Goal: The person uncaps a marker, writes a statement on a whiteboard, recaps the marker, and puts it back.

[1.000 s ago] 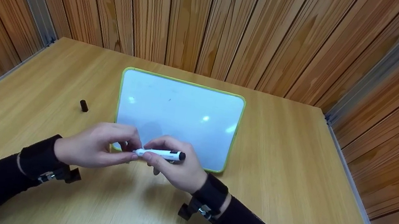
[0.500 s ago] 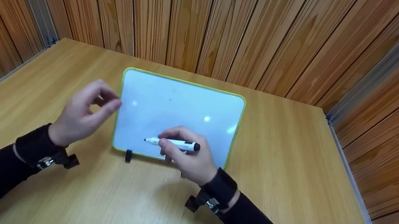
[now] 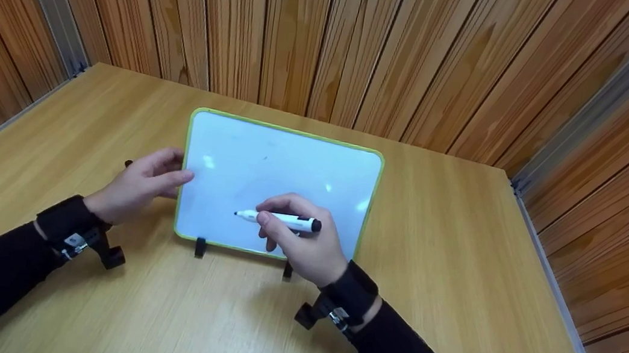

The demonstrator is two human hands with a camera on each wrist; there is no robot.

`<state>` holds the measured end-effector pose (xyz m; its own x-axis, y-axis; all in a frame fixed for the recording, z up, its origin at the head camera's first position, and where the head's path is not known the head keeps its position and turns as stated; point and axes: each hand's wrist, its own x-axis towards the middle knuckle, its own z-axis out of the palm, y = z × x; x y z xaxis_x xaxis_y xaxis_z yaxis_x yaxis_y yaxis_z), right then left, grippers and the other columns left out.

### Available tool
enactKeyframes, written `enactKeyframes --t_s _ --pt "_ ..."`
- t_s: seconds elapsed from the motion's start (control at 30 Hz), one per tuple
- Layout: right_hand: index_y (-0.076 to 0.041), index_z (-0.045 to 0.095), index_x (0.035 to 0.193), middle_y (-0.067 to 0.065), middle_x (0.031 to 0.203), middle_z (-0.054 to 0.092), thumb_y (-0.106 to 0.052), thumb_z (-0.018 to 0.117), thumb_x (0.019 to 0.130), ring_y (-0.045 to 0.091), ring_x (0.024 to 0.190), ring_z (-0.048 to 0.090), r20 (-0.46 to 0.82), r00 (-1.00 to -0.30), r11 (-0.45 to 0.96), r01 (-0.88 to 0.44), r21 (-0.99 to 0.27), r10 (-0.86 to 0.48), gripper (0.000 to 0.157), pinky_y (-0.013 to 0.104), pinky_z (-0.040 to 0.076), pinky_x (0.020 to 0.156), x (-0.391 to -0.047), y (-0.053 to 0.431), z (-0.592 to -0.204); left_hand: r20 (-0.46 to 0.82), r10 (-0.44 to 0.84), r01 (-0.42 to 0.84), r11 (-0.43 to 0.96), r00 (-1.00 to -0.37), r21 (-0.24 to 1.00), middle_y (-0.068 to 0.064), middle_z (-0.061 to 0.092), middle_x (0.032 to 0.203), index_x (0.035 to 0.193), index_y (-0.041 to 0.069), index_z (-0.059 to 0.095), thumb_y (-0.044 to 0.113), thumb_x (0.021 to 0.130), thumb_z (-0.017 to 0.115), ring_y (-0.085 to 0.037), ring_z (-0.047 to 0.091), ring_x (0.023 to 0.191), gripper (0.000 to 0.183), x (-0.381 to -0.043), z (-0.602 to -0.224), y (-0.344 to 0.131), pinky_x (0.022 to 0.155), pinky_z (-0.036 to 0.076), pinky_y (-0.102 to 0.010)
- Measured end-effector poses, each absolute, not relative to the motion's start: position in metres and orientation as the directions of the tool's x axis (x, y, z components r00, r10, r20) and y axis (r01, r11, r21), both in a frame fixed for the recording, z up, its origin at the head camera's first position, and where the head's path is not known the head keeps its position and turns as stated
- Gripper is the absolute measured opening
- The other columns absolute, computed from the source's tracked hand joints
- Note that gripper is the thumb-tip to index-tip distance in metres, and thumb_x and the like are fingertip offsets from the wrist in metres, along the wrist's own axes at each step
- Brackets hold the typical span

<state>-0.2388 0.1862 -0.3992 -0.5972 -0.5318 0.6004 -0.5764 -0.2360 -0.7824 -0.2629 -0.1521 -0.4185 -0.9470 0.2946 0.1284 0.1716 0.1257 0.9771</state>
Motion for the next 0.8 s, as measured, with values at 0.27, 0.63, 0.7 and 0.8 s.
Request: enactKeyframes --t_s 0.27,0.63,0.7,0.8 --pt "0.016 0.069 0.113 0.017 0.083 0.073 0.014 0.061 0.103 0.027 0.060 0.060 0.593 -0.609 -0.201 -0.588 -0.783 -0.527 0.013 0.025 0.057 0.055 -0.240 0.188 -0.398 -0.029 0.440 0.011 0.089 -0.897 0.996 -0.021 0.074 0.138 0.150 -0.006 0.059 0.023 0.113 0.069 -0.029 0.075 0.123 0.048 -0.265 -0.431 -0.157 0.097 0.066 -0.042" --pt "0.015 0.070 0.113 0.019 0.083 0.073 0.015 0.060 0.103 0.024 0.061 0.062 0.595 -0.608 -0.186 -0.600 -0.778 -0.526 0.014 0.028 0.057 0.054 -0.241 0.188 -0.397 -0.003 0.459 0.009 0.024 -0.889 1.000 -0.022 0.072 0.143 0.153 -0.007 0.056 0.017 0.115 0.064 -0.032 0.072 0.131 0.046 -0.258 -0.437 -0.142 0.104 0.063 -0.043" --pt "0.014 0.070 0.113 0.019 0.083 0.073 0.015 0.060 0.103 0.024 0.061 0.062 0.588 -0.617 -0.172 -0.599 -0.782 -0.523 0.015 0.030 0.057 0.053 -0.241 0.189 -0.396 -0.003 0.470 0.000 0.007 -0.883 1.000 -0.022 0.070 0.147 0.156 -0.006 0.054 0.017 0.116 0.064 -0.033 0.071 0.133 0.047 -0.257 -0.438 -0.137 0.106 0.062 -0.045" --pt "0.014 0.071 0.114 0.018 0.083 0.073 0.016 0.060 0.103 0.026 0.060 0.061 0.576 -0.633 -0.158 -0.590 -0.792 -0.518 0.015 0.030 0.057 0.053 -0.241 0.190 -0.394 0.000 0.480 -0.002 -0.002 -0.877 1.000 -0.021 0.069 0.149 0.156 -0.005 0.054 0.019 0.116 0.063 -0.034 0.069 0.136 0.048 -0.256 -0.438 -0.131 0.107 0.061 -0.046"
